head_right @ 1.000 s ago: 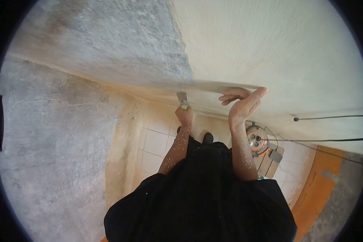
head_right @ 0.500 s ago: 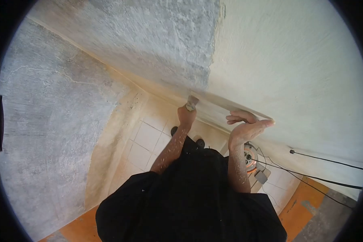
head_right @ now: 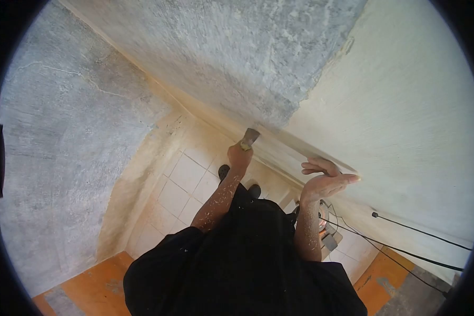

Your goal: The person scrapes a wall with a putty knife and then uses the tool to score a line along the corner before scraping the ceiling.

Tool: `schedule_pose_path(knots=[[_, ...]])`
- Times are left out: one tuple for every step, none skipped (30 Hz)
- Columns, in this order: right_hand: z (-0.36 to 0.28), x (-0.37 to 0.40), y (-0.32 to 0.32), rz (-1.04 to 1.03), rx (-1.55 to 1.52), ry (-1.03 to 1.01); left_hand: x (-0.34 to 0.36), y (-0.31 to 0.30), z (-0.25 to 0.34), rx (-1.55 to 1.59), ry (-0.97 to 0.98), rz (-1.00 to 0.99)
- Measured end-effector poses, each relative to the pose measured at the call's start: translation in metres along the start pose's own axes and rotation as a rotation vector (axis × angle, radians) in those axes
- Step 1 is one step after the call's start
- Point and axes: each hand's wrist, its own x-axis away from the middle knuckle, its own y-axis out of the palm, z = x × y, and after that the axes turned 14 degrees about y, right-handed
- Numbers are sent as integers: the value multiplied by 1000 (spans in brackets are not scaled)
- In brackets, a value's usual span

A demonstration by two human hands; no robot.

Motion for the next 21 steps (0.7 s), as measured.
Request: schedule_pose_path(knots=[[0, 2, 1, -6, 3, -9, -7, 1, 6, 6, -2, -15], [-3, 4, -1, -10, 14, -18, -3, 0, 11, 15, -9, -34], [-6, 3, -1, -21, 15, -40, 8, 3, 4, -27, -36, -70], [-5, 4, -1, -19, 6, -28, 16, 7, -12, -67, -54, -93], [-1, 4, -1, -16, -6, -19, 17, 8, -21, -105, -68, -113], [0, 1, 0, -8, -11, -10, 19, 4, -12, -65, -102, -88], [-1, 0, 0, 9, 2, -31, 20, -3, -2, -40, -118, -95], [0, 2, 2, 27, 19, -45, 25, -12, 6, -18, -136, -108], [1, 3, 3, 44, 35, -57, 31, -14, 10, 0, -154, -121], [0, 3, 2, 18, 39, -90, 35, -9, 7, -6, -166, -140], [1, 4, 1, 25, 37, -73, 31, -2, 1, -13, -176, -147], [2, 4, 0, 28, 26, -60, 25, -3, 0, -23, -182, -145], [1, 3, 2, 30, 12, -47, 24, -5, 0, -28, -166, -127], [0, 3, 1, 30, 35, -31, 25, -7, 1, -33, -148, -111], [-1, 2, 3, 28, 40, -47, 29, -8, 3, -38, -131, -106], [-1, 3, 4, 30, 47, -59, 28, -4, -1, -50, -141, -141], [0, 4, 2, 31, 58, -68, 29, 0, -4, -62, -154, -181], [2, 2, 1, 18, 53, -88, 34, 1, -4, -73, -170, -220], [2, 5, -1, 23, 62, -73, 39, 0, -4, -62, -184, -226], [-1, 5, 1, 27, 63, -66, 36, 0, -3, -47, -193, -222], [-3, 4, 2, 33, 67, -56, 34, -1, -2, -34, -202, -224]])
